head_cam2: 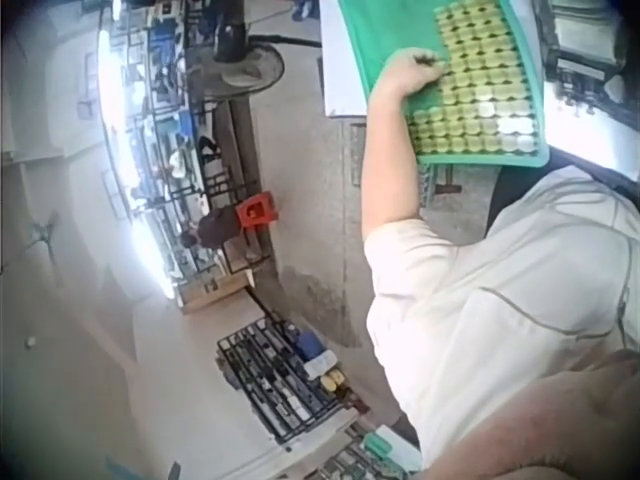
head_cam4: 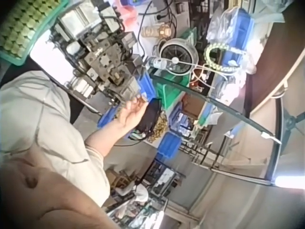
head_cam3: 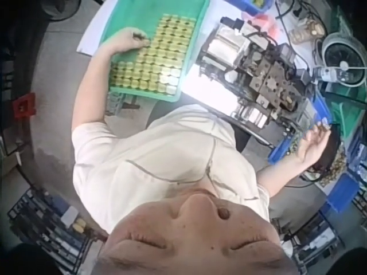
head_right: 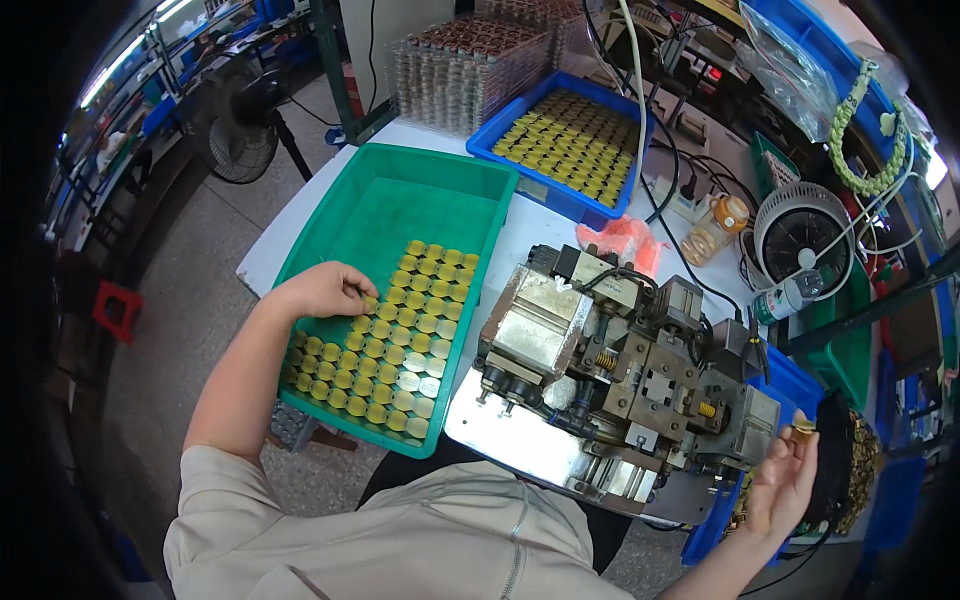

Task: Assembling electronic components using a manual press machine on an assembly line.

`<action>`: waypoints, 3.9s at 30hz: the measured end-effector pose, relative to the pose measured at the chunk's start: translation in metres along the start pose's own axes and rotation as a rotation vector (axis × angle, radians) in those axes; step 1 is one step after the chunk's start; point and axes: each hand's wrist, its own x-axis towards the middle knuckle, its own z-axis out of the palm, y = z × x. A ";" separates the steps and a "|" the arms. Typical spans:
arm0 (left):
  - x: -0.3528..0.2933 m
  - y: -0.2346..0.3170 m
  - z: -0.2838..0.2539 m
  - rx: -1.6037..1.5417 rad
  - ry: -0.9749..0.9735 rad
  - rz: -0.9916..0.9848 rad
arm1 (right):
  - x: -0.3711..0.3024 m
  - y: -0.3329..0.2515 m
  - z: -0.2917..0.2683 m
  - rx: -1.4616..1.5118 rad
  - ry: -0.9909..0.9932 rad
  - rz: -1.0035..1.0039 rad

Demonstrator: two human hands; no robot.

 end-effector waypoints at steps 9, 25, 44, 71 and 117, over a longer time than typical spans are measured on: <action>-0.005 0.003 0.004 0.177 0.020 0.090 | 0.014 0.058 0.098 -0.253 -0.046 0.286; -0.074 0.081 0.111 -0.579 0.510 0.327 | 0.039 0.079 0.126 -1.498 -0.168 0.105; -0.076 0.080 0.111 -0.505 0.533 0.317 | 0.025 0.085 0.138 -1.806 -0.366 -0.291; -0.026 0.254 0.130 -0.039 0.375 1.119 | 0.020 0.081 0.101 -1.701 -0.566 -0.688; -0.115 0.206 0.152 -1.044 -0.389 0.668 | -0.058 0.055 0.153 -0.905 -0.604 -0.464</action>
